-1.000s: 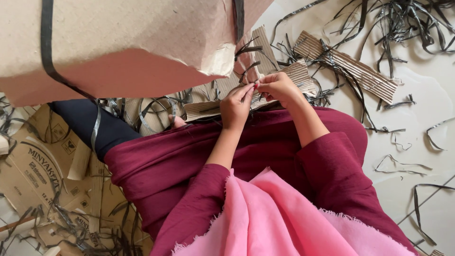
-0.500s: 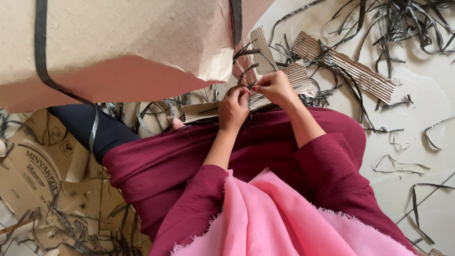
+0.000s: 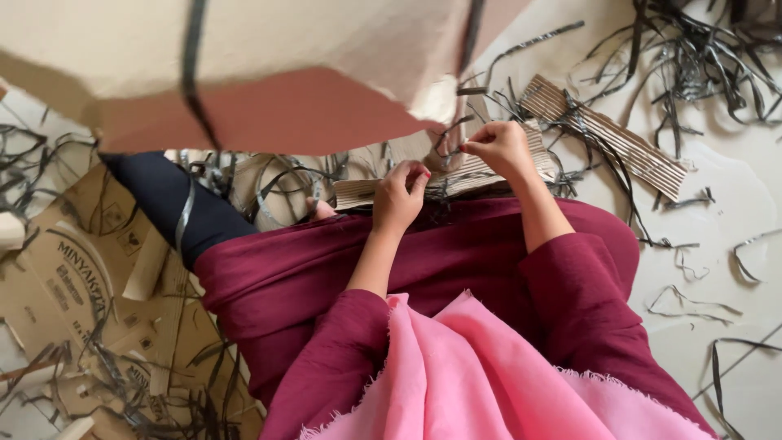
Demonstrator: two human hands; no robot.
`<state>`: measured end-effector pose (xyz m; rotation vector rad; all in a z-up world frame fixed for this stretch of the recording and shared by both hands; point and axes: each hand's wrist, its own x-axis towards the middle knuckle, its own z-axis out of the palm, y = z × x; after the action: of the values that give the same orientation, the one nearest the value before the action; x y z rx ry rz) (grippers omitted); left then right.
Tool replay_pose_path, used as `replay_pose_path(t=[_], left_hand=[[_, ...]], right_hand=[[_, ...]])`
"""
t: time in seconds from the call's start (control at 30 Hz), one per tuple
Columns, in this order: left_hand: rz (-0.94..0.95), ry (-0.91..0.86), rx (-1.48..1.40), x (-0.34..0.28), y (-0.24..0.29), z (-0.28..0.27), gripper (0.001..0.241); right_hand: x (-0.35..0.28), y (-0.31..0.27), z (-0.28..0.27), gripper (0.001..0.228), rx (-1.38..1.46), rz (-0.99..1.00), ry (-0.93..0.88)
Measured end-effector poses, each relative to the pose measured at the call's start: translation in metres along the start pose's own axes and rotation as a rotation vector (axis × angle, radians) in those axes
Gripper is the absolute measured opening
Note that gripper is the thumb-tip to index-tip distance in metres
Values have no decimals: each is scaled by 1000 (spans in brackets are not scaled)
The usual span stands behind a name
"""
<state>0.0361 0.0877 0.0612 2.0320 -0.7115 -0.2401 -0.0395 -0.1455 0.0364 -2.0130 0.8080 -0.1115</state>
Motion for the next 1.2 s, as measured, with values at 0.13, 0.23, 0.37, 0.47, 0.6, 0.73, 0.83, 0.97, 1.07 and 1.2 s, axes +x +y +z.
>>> replay_pose_path(t=[0.13,0.23,0.37,0.47,0.6,0.73,0.83,0.97,1.07,1.2], left_hand=[[-28,-4,-23,-19,-13,-48,8],[-75,7,-50,-35,-34,-81,8],[-130,68,-46,-55,-65,-114,7],[-123,117,-82,-52,-65,-132,7],[-85,125,-140,-42,-63,-146,7],[-82,117,-142,-40,-67,-147,9],[-63,101,-184,-41,-68,-144,13],[-47,64,-205,-46,-61,-135,13],[-26,30,-199,-52,-48,-127,14],[8,11,-150,-58,-44,-110,17]], right_hand=[[-4,-16,14,40,63,-27,-81],[-8,-31,24,47,-3,-87,-92],[-8,-21,42,21,-44,-454,20],[-5,-11,54,30,-26,-416,25],[-15,-40,65,38,241,-137,13],[-2,-27,79,31,328,-74,56],[6,-29,86,31,332,-88,159],[9,-25,91,32,353,-117,232],[9,-18,94,29,381,-100,279],[14,-10,100,25,395,-145,316]])
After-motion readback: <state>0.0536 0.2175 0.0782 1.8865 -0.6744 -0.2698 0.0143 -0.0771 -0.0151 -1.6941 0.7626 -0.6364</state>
